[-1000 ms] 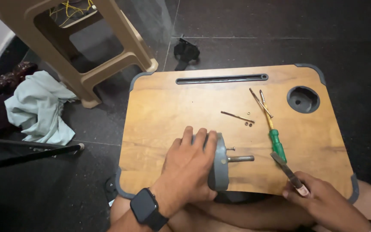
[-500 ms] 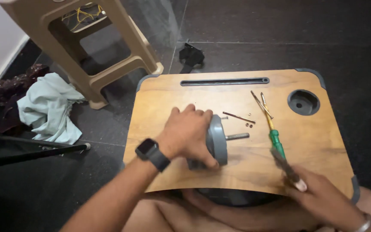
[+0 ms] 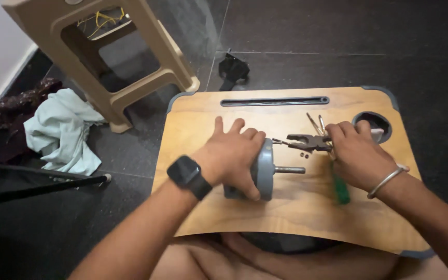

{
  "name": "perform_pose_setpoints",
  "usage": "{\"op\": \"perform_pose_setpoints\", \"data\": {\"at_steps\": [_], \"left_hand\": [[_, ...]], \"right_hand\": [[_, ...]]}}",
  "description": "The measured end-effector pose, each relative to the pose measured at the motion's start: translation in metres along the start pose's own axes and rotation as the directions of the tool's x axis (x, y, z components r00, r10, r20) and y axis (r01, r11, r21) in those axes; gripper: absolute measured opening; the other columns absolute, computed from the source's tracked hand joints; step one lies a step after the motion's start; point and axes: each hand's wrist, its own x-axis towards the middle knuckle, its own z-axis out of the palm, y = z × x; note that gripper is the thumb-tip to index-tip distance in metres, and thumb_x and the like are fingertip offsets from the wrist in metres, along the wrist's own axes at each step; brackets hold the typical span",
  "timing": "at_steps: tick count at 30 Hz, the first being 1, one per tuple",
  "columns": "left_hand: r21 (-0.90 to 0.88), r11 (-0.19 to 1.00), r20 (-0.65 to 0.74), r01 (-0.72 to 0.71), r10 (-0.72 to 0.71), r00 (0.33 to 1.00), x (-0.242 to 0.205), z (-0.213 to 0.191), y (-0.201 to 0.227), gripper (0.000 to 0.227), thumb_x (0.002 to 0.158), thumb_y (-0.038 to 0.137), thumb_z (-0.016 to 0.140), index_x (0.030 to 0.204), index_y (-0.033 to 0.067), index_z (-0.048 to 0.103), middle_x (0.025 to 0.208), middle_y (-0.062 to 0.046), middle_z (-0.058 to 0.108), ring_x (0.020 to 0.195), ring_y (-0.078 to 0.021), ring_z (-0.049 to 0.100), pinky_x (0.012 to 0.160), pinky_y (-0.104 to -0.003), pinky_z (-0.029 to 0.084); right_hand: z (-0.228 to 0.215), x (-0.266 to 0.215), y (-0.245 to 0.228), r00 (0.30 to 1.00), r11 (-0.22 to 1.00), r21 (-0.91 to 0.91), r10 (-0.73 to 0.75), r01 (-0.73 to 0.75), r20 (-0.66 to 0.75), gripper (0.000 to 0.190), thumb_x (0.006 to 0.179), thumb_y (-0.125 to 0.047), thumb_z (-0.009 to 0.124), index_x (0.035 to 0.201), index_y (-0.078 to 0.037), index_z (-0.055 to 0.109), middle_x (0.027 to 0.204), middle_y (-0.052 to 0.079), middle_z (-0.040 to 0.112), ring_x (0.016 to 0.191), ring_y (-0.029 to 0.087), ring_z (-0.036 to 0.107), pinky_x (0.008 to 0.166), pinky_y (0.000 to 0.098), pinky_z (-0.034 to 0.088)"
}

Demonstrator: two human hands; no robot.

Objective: Disassembling a small electric motor using a screwdriver and pliers on a wooden lap desk.

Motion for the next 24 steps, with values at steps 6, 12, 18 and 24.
{"op": "perform_pose_setpoints", "data": {"at_steps": [6, 12, 18, 24], "left_hand": [[0.062, 0.993, -0.278, 0.104, -0.083, 0.957, -0.016, 0.031, 0.029, 0.118, 0.049, 0.056, 0.088, 0.139, -0.0059, 0.043, 0.139, -0.024, 0.050, 0.135, -0.0414, 0.041, 0.113, -0.067, 0.025], [0.039, 0.990, -0.424, 0.133, -0.104, 0.900, -0.015, 0.043, 0.028, 0.129, 0.040, 0.052, 0.094, 0.143, -0.0054, 0.041, 0.143, -0.028, 0.047, 0.137, -0.0448, 0.041, 0.112, -0.061, 0.029], [0.043, 0.994, -0.472, 0.101, -0.069, 0.879, -0.015, 0.042, 0.028, 0.123, 0.039, 0.049, 0.096, 0.136, -0.0075, 0.045, 0.129, -0.027, 0.054, 0.127, -0.0426, 0.049, 0.112, -0.052, 0.033], [0.041, 0.996, -0.497, 0.082, -0.051, 0.866, -0.017, 0.041, 0.029, 0.119, 0.038, 0.047, 0.096, 0.132, -0.0084, 0.047, 0.124, -0.026, 0.057, 0.122, -0.0426, 0.051, 0.110, -0.049, 0.035]], "right_hand": [[-0.003, 0.007, -0.013, 0.993, 0.980, -0.168, -0.115, 0.107, -0.038, 0.056, 0.080, -0.011, 0.062, 0.134, -0.002, 0.050, 0.131, 0.017, 0.056, 0.113, 0.034, 0.048, 0.101, 0.0418, 0.047], [-0.026, 0.007, -0.031, 0.998, 0.972, -0.233, -0.028, 0.040, 0.055, 0.037, 0.090, -0.016, 0.061, 0.125, -0.004, 0.058, 0.118, 0.013, 0.061, 0.105, 0.027, 0.053, 0.095, 0.0374, 0.051], [-0.021, 0.007, -0.026, 0.997, 0.953, -0.294, -0.076, 0.071, -0.004, 0.042, 0.084, -0.017, 0.066, 0.123, -0.003, 0.058, 0.117, 0.013, 0.061, 0.106, 0.027, 0.053, 0.094, 0.0373, 0.051], [-0.023, 0.011, -0.029, 0.997, 0.949, -0.304, -0.075, 0.081, 0.031, 0.040, 0.085, -0.014, 0.064, 0.124, -0.004, 0.058, 0.112, 0.011, 0.062, 0.102, 0.026, 0.053, 0.092, 0.0360, 0.051]]}}
